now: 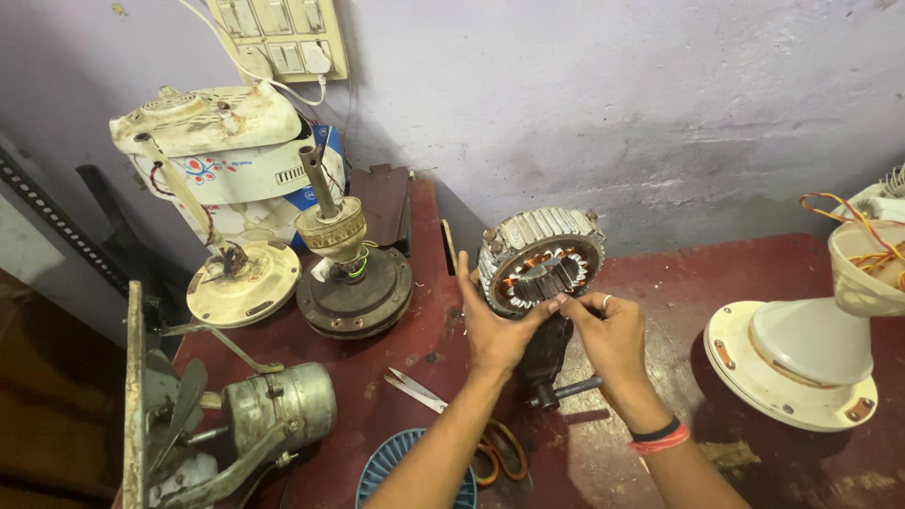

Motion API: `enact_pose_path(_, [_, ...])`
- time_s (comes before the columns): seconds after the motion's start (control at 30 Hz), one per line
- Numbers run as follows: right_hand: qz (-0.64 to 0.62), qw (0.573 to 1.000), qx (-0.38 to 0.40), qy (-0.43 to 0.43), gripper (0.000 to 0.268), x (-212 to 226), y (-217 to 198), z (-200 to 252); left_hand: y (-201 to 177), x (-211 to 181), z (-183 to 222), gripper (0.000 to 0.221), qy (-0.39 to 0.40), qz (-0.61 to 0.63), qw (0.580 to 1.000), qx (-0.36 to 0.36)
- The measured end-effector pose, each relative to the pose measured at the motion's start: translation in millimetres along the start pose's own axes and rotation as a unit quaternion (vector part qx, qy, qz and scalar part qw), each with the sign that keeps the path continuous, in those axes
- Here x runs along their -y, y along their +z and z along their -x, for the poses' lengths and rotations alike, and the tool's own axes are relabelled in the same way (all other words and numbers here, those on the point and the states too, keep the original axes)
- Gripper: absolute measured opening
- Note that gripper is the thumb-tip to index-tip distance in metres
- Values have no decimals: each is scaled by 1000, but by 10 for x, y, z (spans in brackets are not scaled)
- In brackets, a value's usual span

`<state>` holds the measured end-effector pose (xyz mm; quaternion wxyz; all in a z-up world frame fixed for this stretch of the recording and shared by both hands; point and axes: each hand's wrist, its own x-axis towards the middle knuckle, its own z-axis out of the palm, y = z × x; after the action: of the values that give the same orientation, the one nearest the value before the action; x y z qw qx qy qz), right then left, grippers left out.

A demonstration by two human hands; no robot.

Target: The person uses a yellow screwdriver to adjust copper windings inside a motor stator clamped in a bench vise. They repeatedly probe and reposition the coils, then briefly handle a blue fan blade before returning to the stator.

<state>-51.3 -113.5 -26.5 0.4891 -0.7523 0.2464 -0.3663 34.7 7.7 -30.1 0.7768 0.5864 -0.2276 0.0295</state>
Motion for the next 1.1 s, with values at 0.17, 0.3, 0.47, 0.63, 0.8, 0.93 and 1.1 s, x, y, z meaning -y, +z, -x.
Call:
enact_pose_path(0.17, [8,998,29,52,25,-88,-38,-59,-21,32,-30,118,1,-34,999,12])
enact_pose_path(0.3, [3,997,58,59,30,-172,-81,-129,-40,87,-97,109,12,-24,999,34])
enact_pose_path(0.47, [-62,989,117,73,32,-244,-104,-221,-73,161,-193,107,-12,15,998,68])
enact_pose_path(0.63, [-91,976,139,137,30,-251,-100,-319,-95,261,-212,95,-6,5,996,84])
enact_pose_path(0.8, [-102,973,129,159,29,-226,-74,-338,-290,360,-411,107,-76,2,976,202])
enact_pose_path(0.93, [-93,974,128,163,29,-228,-88,-314,-666,404,-634,104,-109,161,927,321])
enact_pose_path(1.1, [-120,972,125,156,30,-221,-110,-306,-651,456,-770,96,-172,280,889,319])
